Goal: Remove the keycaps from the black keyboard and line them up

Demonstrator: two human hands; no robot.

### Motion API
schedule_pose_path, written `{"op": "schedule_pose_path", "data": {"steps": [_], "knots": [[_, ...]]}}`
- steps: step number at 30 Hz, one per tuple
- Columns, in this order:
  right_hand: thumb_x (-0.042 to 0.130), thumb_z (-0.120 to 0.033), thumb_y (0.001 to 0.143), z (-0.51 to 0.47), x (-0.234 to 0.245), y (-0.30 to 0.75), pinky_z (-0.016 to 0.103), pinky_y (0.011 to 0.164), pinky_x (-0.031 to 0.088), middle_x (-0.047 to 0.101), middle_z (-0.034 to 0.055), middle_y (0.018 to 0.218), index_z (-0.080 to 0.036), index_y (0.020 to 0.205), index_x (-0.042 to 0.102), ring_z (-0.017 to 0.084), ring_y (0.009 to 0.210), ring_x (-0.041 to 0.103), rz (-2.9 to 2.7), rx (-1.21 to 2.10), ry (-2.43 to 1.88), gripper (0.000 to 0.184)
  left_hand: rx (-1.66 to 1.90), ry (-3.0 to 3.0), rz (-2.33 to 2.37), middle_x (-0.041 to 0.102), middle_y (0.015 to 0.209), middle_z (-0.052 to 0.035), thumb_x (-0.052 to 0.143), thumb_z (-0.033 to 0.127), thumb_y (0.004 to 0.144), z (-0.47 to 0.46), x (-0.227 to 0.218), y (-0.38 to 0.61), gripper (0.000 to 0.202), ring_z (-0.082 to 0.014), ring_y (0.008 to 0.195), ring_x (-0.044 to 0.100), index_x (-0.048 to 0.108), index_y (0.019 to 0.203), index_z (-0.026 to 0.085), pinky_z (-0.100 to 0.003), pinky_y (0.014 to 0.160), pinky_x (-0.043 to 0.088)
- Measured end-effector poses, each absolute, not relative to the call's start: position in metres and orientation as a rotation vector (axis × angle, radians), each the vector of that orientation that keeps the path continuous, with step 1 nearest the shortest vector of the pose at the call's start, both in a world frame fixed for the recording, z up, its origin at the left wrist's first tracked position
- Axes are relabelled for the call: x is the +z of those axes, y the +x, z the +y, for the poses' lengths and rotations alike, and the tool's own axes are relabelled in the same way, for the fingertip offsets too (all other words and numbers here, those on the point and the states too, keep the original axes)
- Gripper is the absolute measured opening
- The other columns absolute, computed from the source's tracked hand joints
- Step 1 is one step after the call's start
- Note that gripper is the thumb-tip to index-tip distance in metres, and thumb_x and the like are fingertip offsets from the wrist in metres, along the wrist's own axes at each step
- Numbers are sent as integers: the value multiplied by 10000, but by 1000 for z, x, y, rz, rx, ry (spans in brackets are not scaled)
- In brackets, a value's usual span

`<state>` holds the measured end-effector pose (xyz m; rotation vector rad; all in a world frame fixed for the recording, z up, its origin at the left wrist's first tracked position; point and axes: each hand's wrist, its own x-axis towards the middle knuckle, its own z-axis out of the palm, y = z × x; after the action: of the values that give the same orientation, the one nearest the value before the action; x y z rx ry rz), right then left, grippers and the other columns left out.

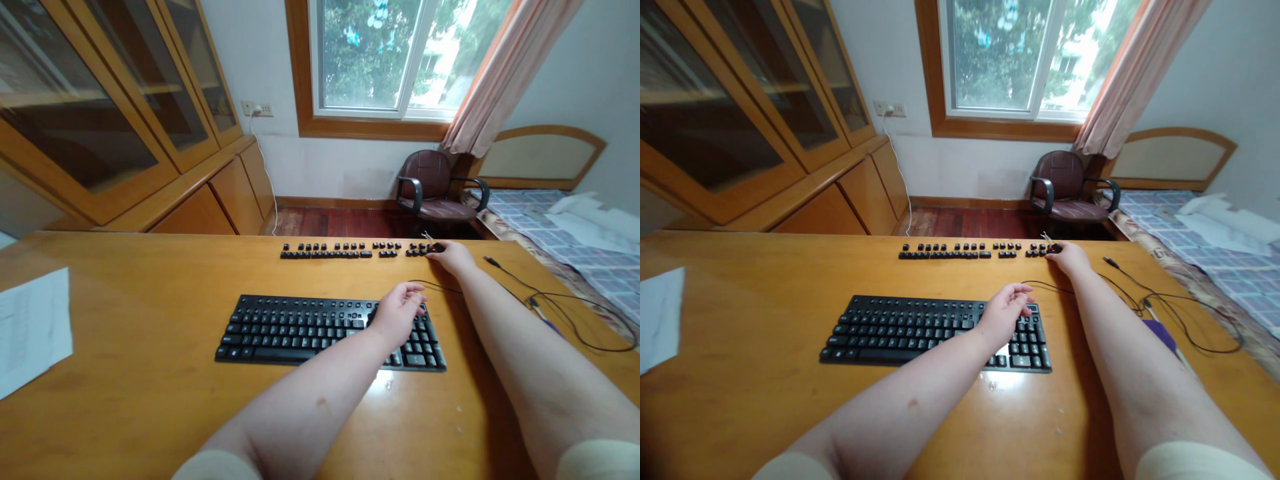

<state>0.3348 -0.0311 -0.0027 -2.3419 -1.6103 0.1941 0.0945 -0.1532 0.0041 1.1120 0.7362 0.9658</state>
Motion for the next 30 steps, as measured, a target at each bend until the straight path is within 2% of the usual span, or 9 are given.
{"op": "schedule_pose_path", "data": {"steps": [15,21,25,27,30], "knots": [[654,-345,644,-37,6,329,288,614,406,687,90,838,-195,959,684,232,762,609,-1615,181,-2347,349,954,1081,737,613,854,-44,469,228,835,-153,5,94,215,-79,626,549,573,999,134,-238,674,456],[542,-487,730,-61,38,313,292,578,394,655,88,728,-155,897,675,207,658,569,-1479,110,-2201,394,975,1167,709,633,844,-45,468,199,828,-157,6,94,195,-92,669,572,596,960,133,-247,697,475],[468,-509,770,-98,46,292,275,537,390,587,48,578,-132,832,655,166,554,519,-1381,198,-1978,425,1056,1405,666,656,877,-53,451,231,854,-167,41,83,201,-134,807,603,618,933,151,-269,754,487],[499,-525,743,-124,44,283,271,516,384,557,28,528,-131,807,648,159,523,505,-1354,265,-1951,426,1072,1574,627,656,927,-56,439,263,872,-170,67,64,220,-141,860,605,617,956,165,-280,797,485],[595,-522,664,-168,39,275,266,496,381,545,15,492,-145,763,648,158,501,508,-1353,341,-1970,393,1031,1907,811,649,996,-46,455,299,867,-166,97,14,225,-159,925,589,615,983,192,-318,871,459]]}}
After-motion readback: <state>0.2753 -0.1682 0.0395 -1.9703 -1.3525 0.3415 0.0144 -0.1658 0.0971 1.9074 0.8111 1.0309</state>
